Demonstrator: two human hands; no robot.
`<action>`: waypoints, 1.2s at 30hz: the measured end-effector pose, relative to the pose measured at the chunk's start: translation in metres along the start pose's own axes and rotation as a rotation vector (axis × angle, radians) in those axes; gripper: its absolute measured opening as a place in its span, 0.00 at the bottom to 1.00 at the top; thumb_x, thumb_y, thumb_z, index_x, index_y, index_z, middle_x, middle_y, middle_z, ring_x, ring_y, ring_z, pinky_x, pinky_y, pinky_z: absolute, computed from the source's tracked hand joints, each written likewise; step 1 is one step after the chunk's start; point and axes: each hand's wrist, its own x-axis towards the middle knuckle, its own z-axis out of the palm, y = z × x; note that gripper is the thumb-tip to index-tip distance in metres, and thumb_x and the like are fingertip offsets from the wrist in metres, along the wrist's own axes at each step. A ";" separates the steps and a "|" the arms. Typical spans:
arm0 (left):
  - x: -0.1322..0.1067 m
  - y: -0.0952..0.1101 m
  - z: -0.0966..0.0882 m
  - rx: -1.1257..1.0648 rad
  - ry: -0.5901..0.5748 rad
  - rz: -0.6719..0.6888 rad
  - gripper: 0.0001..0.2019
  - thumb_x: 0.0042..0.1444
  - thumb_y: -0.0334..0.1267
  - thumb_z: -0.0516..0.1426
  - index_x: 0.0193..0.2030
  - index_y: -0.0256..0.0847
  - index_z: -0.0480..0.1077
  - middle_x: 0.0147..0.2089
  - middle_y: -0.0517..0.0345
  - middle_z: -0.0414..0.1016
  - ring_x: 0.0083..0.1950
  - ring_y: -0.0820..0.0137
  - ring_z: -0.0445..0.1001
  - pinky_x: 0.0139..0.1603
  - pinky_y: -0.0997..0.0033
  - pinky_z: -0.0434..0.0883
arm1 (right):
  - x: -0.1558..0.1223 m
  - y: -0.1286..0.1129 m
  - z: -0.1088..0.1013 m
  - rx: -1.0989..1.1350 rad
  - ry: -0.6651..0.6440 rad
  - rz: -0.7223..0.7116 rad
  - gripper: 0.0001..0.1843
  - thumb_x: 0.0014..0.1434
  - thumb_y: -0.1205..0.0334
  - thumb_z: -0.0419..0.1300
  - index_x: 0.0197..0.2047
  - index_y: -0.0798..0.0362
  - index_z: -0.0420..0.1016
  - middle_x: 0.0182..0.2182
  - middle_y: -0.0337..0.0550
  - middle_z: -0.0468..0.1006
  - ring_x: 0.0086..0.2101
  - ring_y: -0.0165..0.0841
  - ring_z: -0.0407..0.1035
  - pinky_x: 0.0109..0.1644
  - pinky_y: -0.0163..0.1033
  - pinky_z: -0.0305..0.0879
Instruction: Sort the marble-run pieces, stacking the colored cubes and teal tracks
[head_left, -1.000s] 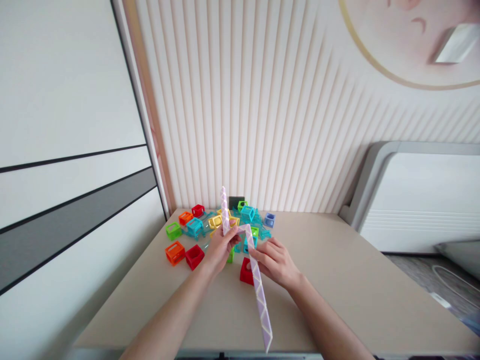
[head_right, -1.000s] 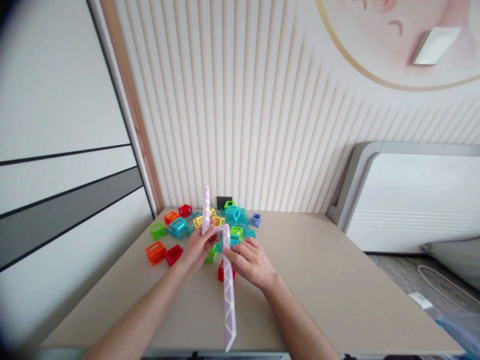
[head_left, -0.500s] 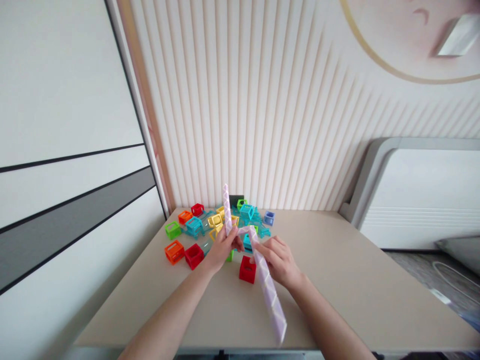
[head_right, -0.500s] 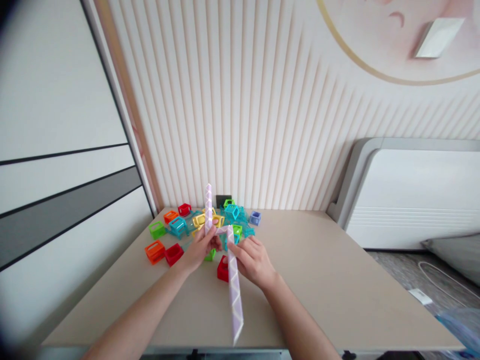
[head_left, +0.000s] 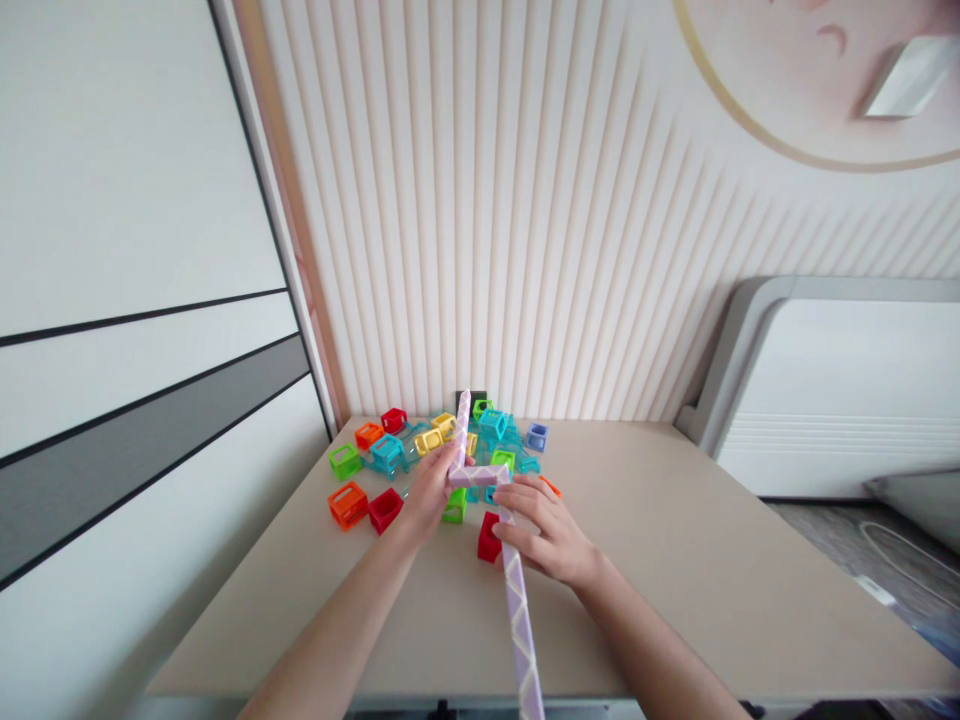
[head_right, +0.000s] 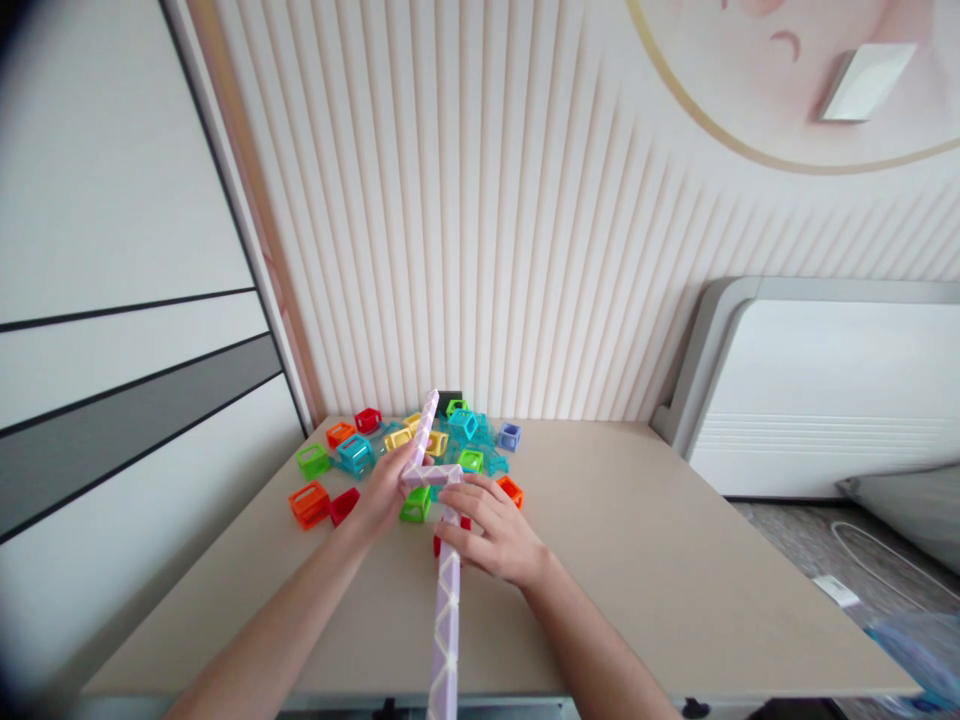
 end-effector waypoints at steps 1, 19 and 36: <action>0.000 0.001 0.000 -0.009 0.001 -0.004 0.21 0.44 0.52 0.69 0.32 0.34 0.75 0.28 0.58 0.75 0.28 0.74 0.72 0.29 0.78 0.68 | -0.001 0.001 0.000 0.027 0.023 -0.001 0.11 0.68 0.66 0.55 0.53 0.49 0.69 0.50 0.51 0.76 0.55 0.38 0.69 0.58 0.52 0.69; -0.015 -0.003 0.003 -0.045 -0.430 -0.371 0.19 0.51 0.48 0.68 0.42 0.37 0.74 0.38 0.52 0.78 0.33 0.71 0.76 0.31 0.75 0.70 | -0.010 0.002 -0.005 0.224 0.278 0.124 0.09 0.71 0.54 0.49 0.44 0.47 0.68 0.41 0.46 0.78 0.43 0.38 0.74 0.42 0.47 0.75; -0.010 -0.012 0.002 -0.235 -0.246 -0.316 0.18 0.49 0.38 0.71 0.42 0.39 0.70 0.35 0.58 0.78 0.31 0.76 0.76 0.30 0.80 0.72 | 0.004 -0.001 0.022 0.401 0.788 0.493 0.06 0.70 0.53 0.50 0.41 0.43 0.59 0.28 0.36 0.70 0.27 0.36 0.72 0.27 0.44 0.73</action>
